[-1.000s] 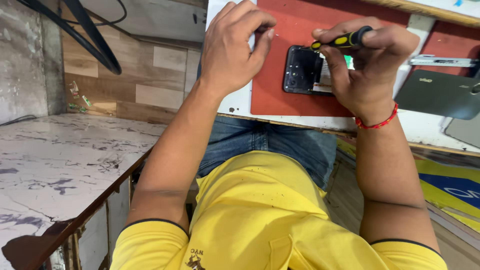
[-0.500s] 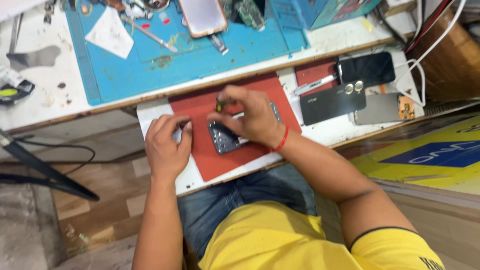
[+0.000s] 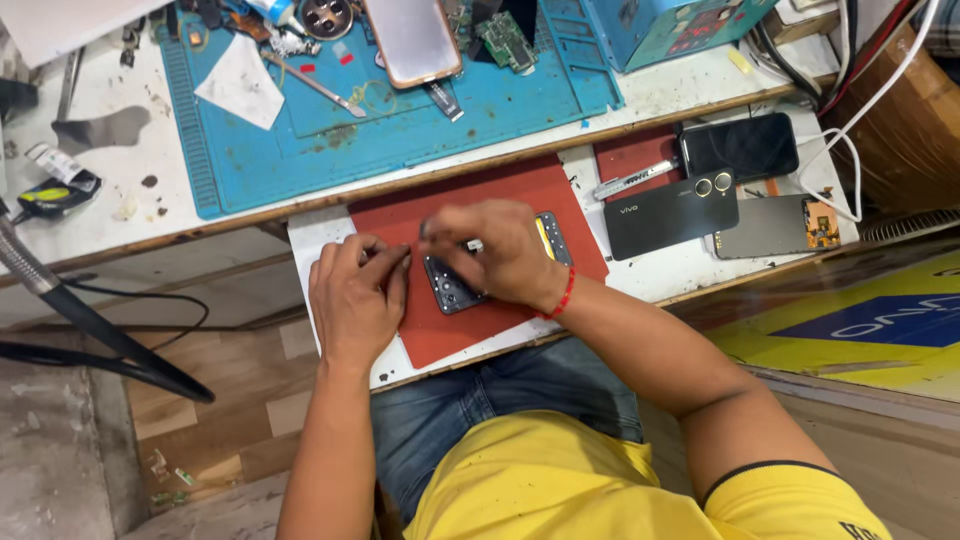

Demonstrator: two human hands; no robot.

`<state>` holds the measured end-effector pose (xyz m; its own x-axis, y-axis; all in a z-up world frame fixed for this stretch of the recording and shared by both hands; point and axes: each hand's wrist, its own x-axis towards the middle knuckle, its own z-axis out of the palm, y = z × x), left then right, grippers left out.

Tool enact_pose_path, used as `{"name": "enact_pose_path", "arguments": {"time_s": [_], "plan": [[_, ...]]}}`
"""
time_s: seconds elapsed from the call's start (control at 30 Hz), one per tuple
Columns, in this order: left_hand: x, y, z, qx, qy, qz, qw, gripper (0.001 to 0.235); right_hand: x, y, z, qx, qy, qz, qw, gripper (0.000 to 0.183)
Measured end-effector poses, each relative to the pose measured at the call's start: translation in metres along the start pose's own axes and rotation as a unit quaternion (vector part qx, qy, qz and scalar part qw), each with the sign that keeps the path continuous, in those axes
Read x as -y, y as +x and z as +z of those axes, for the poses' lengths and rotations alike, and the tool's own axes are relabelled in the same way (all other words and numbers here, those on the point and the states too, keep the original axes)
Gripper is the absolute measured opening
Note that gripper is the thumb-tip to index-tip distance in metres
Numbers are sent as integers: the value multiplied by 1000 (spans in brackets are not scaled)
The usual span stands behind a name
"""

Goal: The person uses a screwdriver to remove screws from the back of a disassembled smartphone, then places the back cover on the device and inserts a SIM card tray.

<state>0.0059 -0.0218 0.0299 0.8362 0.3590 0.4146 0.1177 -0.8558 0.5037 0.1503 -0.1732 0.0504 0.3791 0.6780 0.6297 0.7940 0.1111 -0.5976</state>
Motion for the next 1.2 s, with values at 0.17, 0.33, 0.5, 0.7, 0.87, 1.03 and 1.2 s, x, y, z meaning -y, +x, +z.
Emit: {"name": "enact_pose_path", "arguments": {"time_s": [0.17, 0.33, 0.5, 0.7, 0.87, 1.03, 1.2], "plan": [[5, -2, 3, -7, -8, -9, 1000, 12, -1, 1, 1, -27, 7, -1, 1000, 43], [8, 0, 9, -20, -21, -21, 999, 9, -8, 1, 2, -11, 36, 6, 999, 37], [5, 0, 4, -40, -32, -11, 999, 8, 1, -6, 6, 49, 49, 57, 996, 31], [13, -6, 11, -34, -2, 2, 999, 8, -4, -21, 13, 0, 52, -65, 997, 47], [15, -4, 12, -38, 1, 11, 999, 9, -7, -19, 14, -21, -36, -75, 996, 51], [8, -3, 8, -44, -24, -14, 999, 8, 2, -10, 16, -30, 10, -15, 999, 43], [7, -6, 9, -33, -17, -23, 999, 7, 2, -12, 20, -28, -37, -55, 997, 41]]}}
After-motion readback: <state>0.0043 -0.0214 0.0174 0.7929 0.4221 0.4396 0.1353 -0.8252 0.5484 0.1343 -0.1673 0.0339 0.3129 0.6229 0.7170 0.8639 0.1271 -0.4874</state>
